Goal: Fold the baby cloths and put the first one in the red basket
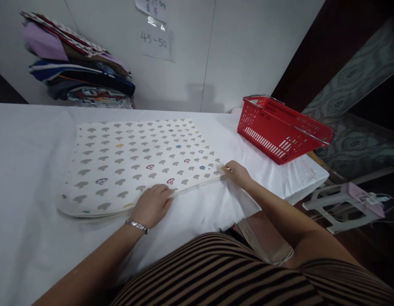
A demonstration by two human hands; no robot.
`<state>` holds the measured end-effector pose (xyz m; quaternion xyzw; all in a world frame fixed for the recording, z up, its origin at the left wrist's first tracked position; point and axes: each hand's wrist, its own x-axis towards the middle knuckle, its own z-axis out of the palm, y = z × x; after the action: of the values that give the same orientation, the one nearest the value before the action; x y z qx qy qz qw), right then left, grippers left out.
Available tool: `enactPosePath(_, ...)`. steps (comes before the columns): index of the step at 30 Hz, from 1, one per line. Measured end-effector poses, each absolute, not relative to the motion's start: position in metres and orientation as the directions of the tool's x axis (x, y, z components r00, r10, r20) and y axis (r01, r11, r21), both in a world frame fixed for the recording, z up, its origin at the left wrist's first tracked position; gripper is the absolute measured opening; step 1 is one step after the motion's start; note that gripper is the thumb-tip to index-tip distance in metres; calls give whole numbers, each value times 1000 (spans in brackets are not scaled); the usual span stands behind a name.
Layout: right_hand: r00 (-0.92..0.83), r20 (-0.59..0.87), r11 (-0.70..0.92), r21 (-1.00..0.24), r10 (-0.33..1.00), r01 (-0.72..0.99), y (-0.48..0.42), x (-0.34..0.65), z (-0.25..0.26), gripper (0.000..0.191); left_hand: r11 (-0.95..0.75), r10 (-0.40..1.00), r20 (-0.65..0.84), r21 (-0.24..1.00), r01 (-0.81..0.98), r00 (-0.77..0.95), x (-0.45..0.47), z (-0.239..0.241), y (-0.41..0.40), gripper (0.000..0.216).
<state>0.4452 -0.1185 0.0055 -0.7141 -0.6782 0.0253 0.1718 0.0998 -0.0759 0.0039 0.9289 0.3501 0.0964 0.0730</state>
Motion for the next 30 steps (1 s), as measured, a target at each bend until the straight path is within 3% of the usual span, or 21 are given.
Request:
enactPosePath(3, -208, 287, 282, -245, 935, 928, -124, 438, 5, 18, -778, 624, 140, 206, 594, 769, 125, 6, -73, 21)
enactPosePath(6, -341, 261, 397, -202, 903, 895, -123, 435, -1, 18, -800, 593, 112, 193, 567, 798, 155, 8, -69, 21)
enactPosePath(19, -383, 112, 399, -252, 917, 882, -107, 448, 3, 24, -794, 591, 51, 217, 568, 805, 187, 1, -54, 31)
enactPosePath(30, -414, 79, 421, -135, 907, 897, -102, 446, 3, 27, -826, 564, 18, 31, 564, 825, 195, 2, -61, 27)
